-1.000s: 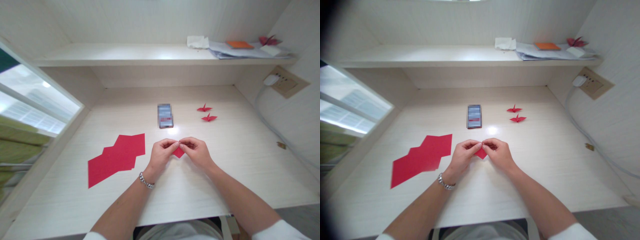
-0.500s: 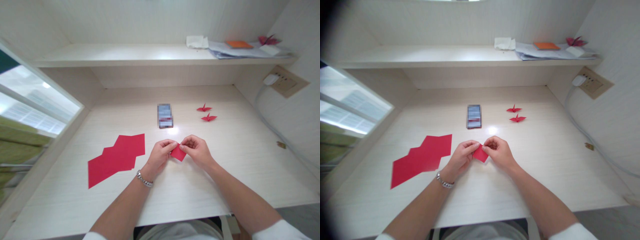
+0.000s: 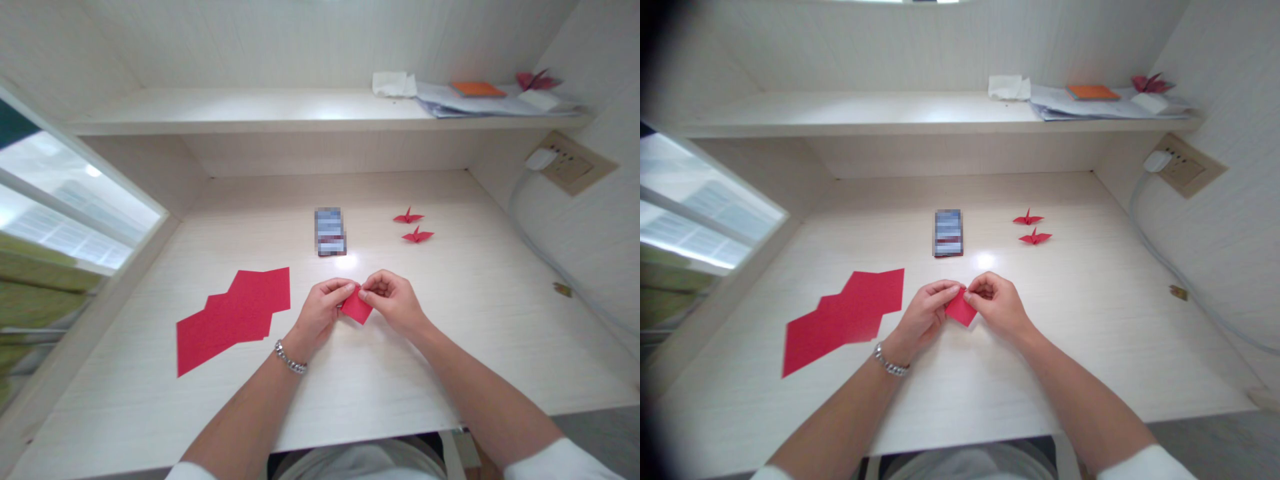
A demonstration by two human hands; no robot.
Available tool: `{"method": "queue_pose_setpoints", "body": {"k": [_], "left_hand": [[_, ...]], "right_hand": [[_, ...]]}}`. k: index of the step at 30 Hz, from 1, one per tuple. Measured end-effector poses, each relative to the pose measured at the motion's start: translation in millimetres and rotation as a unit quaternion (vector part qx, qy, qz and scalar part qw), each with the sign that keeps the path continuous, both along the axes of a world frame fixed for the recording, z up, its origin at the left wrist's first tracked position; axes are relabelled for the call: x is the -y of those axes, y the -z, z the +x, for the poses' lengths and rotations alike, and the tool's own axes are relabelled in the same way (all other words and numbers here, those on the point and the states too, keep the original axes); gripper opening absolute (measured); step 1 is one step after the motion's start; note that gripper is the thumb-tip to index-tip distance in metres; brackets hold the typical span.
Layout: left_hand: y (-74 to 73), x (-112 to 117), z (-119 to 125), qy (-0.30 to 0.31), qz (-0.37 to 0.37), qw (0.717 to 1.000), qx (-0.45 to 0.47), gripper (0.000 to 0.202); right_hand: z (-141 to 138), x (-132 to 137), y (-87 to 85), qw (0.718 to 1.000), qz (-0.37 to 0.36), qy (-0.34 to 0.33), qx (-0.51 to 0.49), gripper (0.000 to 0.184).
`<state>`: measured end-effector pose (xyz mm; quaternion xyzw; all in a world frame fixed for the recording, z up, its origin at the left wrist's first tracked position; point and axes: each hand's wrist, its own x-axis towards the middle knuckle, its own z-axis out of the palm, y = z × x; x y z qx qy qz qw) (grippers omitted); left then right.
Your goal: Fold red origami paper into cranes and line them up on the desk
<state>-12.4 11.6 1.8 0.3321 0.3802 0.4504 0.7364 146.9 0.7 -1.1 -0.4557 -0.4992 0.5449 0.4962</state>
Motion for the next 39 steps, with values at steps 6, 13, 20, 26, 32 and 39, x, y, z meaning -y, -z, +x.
{"method": "queue_pose_setpoints", "body": {"k": [6,13,20,26,32,39], "left_hand": [[-2.1,-0.1,-0.7,0.005,-0.003,1.0,-0.013,0.02],[-3.4,0.2,0.0,0.01,0.005,1.0,-0.004,0.015],[-2.7,0.2,1.4,0.003,0.018,1.0,-0.015,0.015],[4.1,-2.0,1.0,-0.01,0.02,0.999,-0.046,0.017],[3.4,-1.6,-1.8,-0.002,0.085,0.988,-0.128,0.019],[0.5,-0.2,-0.9,-0.017,0.147,0.964,-0.221,0.019]], "right_hand": [[0.2,-1.6,-2.0,1.0,-0.024,-0.001,-0.009,0.022],[-0.1,-1.8,-1.2,0.999,-0.028,-0.008,-0.025,0.02],[-1.5,-0.7,-0.1,1.0,-0.022,0.004,-0.014,0.019],[-0.9,-1.1,1.0,1.0,-0.019,0.006,0.0,0.018],[0.1,-1.9,3.2,1.0,-0.018,0.005,0.017,0.019],[-0.4,-3.3,5.4,0.999,-0.012,0.001,0.031,0.018]]}}
